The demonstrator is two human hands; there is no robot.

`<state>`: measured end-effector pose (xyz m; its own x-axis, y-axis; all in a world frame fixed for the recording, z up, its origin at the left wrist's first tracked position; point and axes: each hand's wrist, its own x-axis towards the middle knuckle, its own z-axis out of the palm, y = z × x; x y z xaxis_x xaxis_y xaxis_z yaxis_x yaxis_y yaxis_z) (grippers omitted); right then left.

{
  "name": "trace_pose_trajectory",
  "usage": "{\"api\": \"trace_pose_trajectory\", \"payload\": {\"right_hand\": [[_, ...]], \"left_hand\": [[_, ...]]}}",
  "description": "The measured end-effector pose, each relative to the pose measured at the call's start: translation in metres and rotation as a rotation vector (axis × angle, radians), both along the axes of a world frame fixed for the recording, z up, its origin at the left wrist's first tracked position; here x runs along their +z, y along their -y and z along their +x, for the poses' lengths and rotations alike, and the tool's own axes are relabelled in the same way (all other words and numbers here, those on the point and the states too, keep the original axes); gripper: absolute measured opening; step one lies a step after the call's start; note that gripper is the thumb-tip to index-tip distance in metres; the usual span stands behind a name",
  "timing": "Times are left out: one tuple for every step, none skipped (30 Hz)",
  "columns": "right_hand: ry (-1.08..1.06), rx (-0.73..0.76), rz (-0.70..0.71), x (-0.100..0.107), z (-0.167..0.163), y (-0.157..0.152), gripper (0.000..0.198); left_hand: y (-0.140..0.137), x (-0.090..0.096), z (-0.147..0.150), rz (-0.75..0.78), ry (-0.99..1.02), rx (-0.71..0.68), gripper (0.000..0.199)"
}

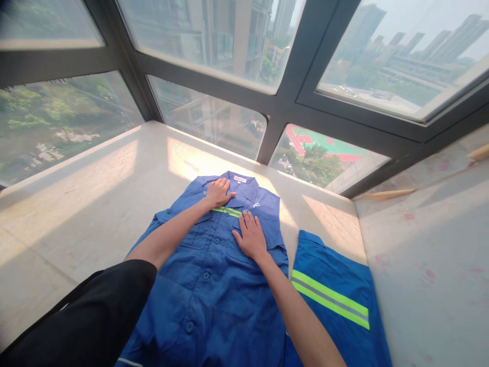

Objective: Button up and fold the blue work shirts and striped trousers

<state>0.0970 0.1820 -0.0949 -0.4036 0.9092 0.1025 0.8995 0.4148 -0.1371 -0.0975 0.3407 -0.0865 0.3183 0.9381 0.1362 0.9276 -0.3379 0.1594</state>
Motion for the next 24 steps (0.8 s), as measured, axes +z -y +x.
{"api": "trace_pose_trajectory", "payload": {"right_hand": [[0.002, -0.001, 0.000, 0.000, 0.000, 0.000, 0.065], [0.003, -0.001, 0.000, 0.001, 0.000, 0.000, 0.066], [0.003, -0.001, 0.000, 0.001, 0.000, 0.000, 0.066], [0.002, -0.002, 0.000, 0.001, -0.001, -0.001, 0.066], [-0.001, -0.002, 0.001, 0.001, -0.001, -0.001, 0.066], [-0.004, -0.002, 0.002, 0.001, -0.001, -0.001, 0.066], [-0.007, -0.002, 0.002, 0.001, -0.001, -0.001, 0.066], [-0.010, -0.001, 0.003, 0.001, -0.001, -0.001, 0.066], [-0.011, 0.001, 0.005, 0.001, -0.001, -0.002, 0.065], [-0.011, 0.002, 0.006, 0.000, 0.000, -0.003, 0.065], [-0.009, 0.003, 0.008, 0.000, 0.000, -0.004, 0.065], [-0.006, 0.003, 0.011, -0.001, 0.000, -0.005, 0.066], [-0.003, 0.004, 0.013, -0.001, 0.001, -0.008, 0.066], [0.002, 0.004, 0.014, -0.002, 0.001, -0.011, 0.066], [0.006, 0.005, 0.015, -0.002, 0.002, -0.014, 0.066], [0.011, 0.006, 0.014, -0.003, 0.003, -0.019, 0.066], [0.017, 0.009, 0.013, -0.003, 0.005, -0.023, 0.066], [0.024, 0.010, 0.009, -0.003, 0.006, -0.029, 0.065], [0.033, 0.010, 0.004, -0.002, 0.007, -0.034, 0.065], [0.046, 0.011, -0.005, -0.001, 0.008, -0.040, 0.065], [0.062, 0.011, -0.016, 0.000, 0.009, -0.045, 0.065], [0.078, 0.009, -0.026, 0.002, 0.010, -0.049, 0.065], [0.092, 0.007, -0.034, 0.004, 0.010, -0.054, 0.064], [0.101, 0.003, -0.035, 0.006, 0.010, -0.057, 0.062]], "left_hand": [[-0.001, 0.000, 0.001, 0.001, 0.000, 0.006, 0.075], [-0.003, 0.000, 0.001, -0.005, -0.001, 0.013, 0.075], [-0.004, 0.000, 0.001, -0.017, -0.004, 0.019, 0.075], [-0.005, -0.001, 0.001, -0.034, -0.007, 0.021, 0.075], [-0.005, -0.002, 0.000, -0.057, -0.009, 0.019, 0.075], [-0.006, -0.002, -0.002, -0.085, -0.009, 0.015, 0.074], [-0.006, -0.002, -0.003, -0.114, -0.004, 0.010, 0.074], [-0.005, -0.002, -0.005, -0.139, 0.004, 0.008, 0.073], [-0.004, -0.001, -0.007, -0.156, 0.013, 0.007, 0.072], [-0.001, 0.000, -0.009, -0.159, 0.021, 0.006, 0.072], [0.003, 0.002, -0.010, -0.148, 0.026, 0.005, 0.072], [0.009, 0.004, -0.011, -0.130, 0.027, -0.001, 0.071], [0.016, 0.006, -0.011, -0.110, 0.025, -0.011, 0.071], [0.025, 0.008, -0.010, -0.095, 0.024, -0.027, 0.070], [0.034, 0.010, -0.009, -0.089, 0.023, -0.045, 0.069], [0.045, 0.012, -0.008, -0.089, 0.024, -0.061, 0.069], [0.057, 0.015, -0.007, -0.093, 0.024, -0.070, 0.069], [0.069, 0.017, -0.006, -0.099, 0.024, -0.068, 0.070], [0.082, 0.018, -0.005, -0.106, 0.025, -0.054, 0.072], [0.095, 0.020, -0.004, -0.115, 0.024, -0.030, 0.073], [0.108, 0.020, -0.003, -0.124, 0.024, 0.000, 0.075], [0.122, 0.020, -0.003, -0.130, 0.022, 0.031, 0.076], [0.137, 0.020, -0.002, -0.131, 0.020, 0.057, 0.076], [0.151, 0.018, -0.001, -0.128, 0.016, 0.078, 0.077]]}}
